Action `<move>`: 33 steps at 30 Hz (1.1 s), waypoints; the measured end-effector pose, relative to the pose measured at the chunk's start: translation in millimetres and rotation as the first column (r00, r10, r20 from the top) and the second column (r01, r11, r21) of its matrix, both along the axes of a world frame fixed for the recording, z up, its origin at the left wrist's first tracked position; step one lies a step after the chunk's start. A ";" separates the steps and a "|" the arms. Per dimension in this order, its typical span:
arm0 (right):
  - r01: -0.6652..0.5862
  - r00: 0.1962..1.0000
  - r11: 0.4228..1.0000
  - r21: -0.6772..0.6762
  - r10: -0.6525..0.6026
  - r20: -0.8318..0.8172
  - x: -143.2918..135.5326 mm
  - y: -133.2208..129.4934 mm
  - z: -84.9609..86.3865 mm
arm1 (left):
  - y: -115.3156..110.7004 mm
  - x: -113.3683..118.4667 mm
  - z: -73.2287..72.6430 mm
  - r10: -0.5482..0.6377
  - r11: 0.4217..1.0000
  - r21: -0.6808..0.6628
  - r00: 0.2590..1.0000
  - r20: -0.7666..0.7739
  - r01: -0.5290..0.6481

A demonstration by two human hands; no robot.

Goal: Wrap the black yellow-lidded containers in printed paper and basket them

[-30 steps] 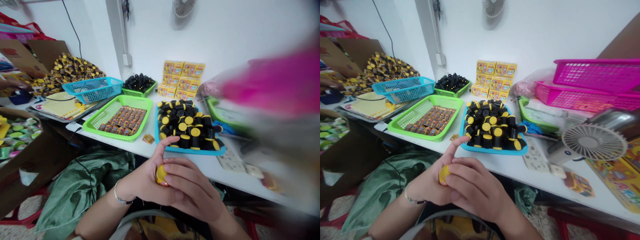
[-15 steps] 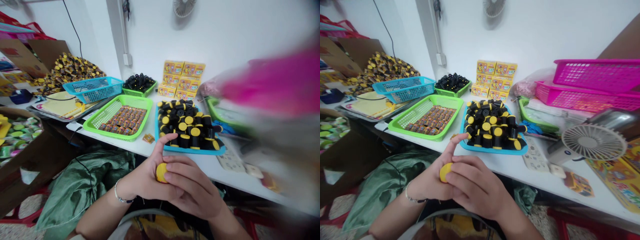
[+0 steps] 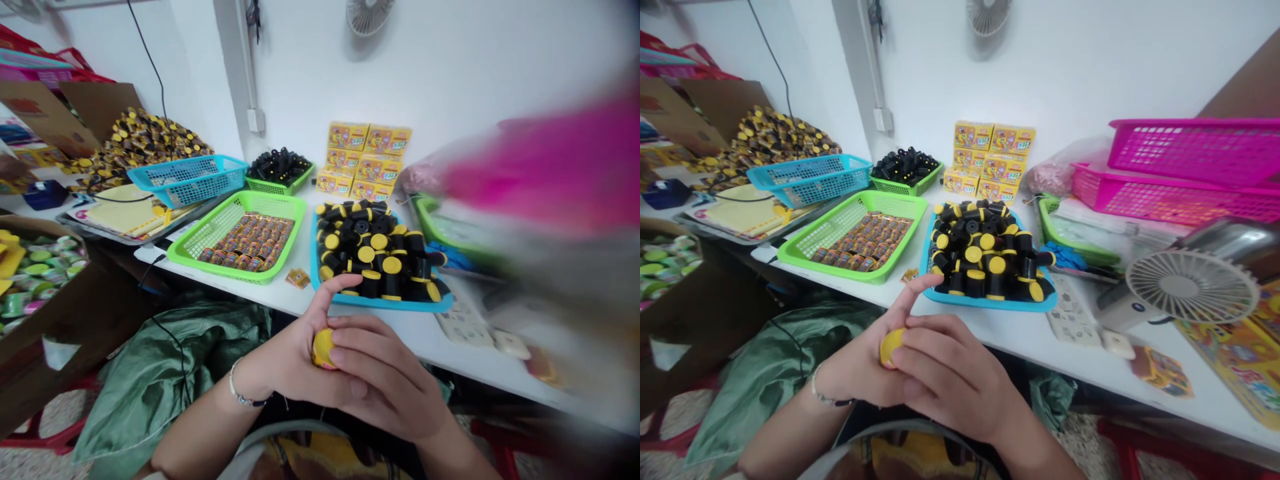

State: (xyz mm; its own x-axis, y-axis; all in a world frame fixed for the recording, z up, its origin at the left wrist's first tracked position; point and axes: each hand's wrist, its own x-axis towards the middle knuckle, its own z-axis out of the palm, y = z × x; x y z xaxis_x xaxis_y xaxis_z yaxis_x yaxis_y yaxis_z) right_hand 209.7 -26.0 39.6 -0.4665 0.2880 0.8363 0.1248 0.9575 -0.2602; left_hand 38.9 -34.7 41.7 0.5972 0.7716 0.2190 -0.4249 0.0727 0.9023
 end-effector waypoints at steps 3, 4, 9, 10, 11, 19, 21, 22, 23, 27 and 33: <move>0.043 0.999 0.999 -0.002 -0.043 0.022 1.4 1.3 -3.1 | -0.7 -3.1 4.8 -0.007 0.999 0.037 0.994 -0.111 0.011; 0.066 0.997 0.998 0.010 -0.066 0.029 1.5 2.5 -4.6 | -2.2 -3.6 7.1 0.052 0.996 0.077 0.981 -0.189 -0.037; 0.247 0.965 0.964 0.098 -0.253 0.063 -0.1 9.8 -13.2 | -3.6 -13.2 20.4 0.590 0.793 0.471 0.677 -0.440 -0.385; 0.295 0.950 0.949 0.116 -0.304 0.074 0.8 10.2 -14.6 | 1.8 -20.8 24.4 0.618 0.771 0.524 0.621 -0.482 -0.361; 0.337 0.933 0.932 0.136 -0.350 0.080 2.7 10.2 -15.6 | 10.4 -31.6 29.3 0.638 0.758 0.567 0.546 -0.543 -0.321; 0.465 0.874 0.877 0.121 -0.476 0.099 43.6 9.2 -15.3 | 140.4 -180.5 64.0 0.591 0.728 0.644 -0.262 -0.763 -0.234; 0.498 0.858 0.862 0.093 -0.505 0.090 51.8 13.8 -12.5 | 160.9 -202.3 55.7 0.488 0.800 0.566 -0.330 -0.808 -0.202; 0.511 0.851 0.855 0.083 -0.517 0.087 54.9 16.9 -10.2 | 167.0 -209.0 49.4 0.439 0.833 0.521 -0.350 -0.828 -0.188; 0.523 0.845 0.849 0.077 -0.528 0.086 57.2 20.5 -7.4 | 170.7 -213.5 42.6 0.395 0.860 0.479 -0.362 -0.844 -0.176; 0.557 0.824 0.829 0.060 -0.560 0.091 59.1 38.6 2.2 | 171.8 -219.7 25.3 0.330 0.906 0.403 -0.375 -0.867 -0.134; 0.706 0.620 0.689 0.165 -0.714 0.325 46.0 69.1 -11.6 | 137.0 -183.5 38.1 0.616 0.731 0.680 -0.377 -0.692 -0.053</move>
State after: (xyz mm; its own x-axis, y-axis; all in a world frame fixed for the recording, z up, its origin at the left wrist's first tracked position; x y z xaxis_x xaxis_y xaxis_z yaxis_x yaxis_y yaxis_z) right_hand 255.7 43.1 28.0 -0.3719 0.6374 0.6749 0.8422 0.5374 -0.0434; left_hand -144.6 102.3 79.7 -0.0630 0.9963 0.0584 0.9907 0.0554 0.1241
